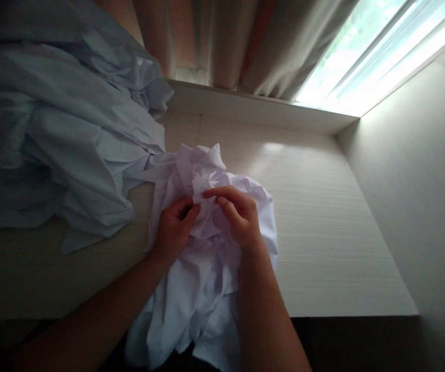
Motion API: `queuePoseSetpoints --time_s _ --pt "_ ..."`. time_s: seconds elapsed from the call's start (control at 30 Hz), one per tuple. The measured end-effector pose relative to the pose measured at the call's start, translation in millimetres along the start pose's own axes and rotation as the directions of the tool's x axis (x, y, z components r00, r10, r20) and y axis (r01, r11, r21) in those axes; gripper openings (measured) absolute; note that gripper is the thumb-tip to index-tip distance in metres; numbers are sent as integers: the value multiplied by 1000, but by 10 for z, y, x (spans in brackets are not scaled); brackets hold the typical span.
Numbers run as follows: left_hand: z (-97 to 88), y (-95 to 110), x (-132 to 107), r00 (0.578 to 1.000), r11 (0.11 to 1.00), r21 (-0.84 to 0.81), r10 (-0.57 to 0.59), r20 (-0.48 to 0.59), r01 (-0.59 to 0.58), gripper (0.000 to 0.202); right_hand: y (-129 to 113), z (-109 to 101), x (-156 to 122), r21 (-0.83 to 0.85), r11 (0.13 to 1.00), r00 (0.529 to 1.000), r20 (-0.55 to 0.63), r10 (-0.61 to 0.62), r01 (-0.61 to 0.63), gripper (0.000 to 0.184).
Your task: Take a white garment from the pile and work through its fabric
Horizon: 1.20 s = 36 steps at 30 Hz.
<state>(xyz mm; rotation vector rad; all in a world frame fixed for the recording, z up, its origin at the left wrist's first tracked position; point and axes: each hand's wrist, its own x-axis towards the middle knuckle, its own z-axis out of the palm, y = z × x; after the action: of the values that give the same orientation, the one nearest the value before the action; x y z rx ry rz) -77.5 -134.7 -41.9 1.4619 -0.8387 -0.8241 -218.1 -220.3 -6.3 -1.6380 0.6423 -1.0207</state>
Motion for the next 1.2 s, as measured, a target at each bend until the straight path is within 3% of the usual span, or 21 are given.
queuePoseSetpoints --time_s 0.13,0.27,0.9,1.2 --pt "7 -2 -4 1000 1000 -20 8 15 -7 20 99 53 46 -74 996 998 50 -49 52 11" --pt "14 -6 -6 999 999 21 43 7 -43 18 198 77 73 -121 992 996 90 -24 35 4" --pt "25 62 -9 988 982 118 137 70 -145 10 244 20 67 -4 998 991 119 66 -66 3" --pt "37 83 -30 993 987 120 103 57 -109 10 270 11 79 -16 995 988 120 97 -96 4"
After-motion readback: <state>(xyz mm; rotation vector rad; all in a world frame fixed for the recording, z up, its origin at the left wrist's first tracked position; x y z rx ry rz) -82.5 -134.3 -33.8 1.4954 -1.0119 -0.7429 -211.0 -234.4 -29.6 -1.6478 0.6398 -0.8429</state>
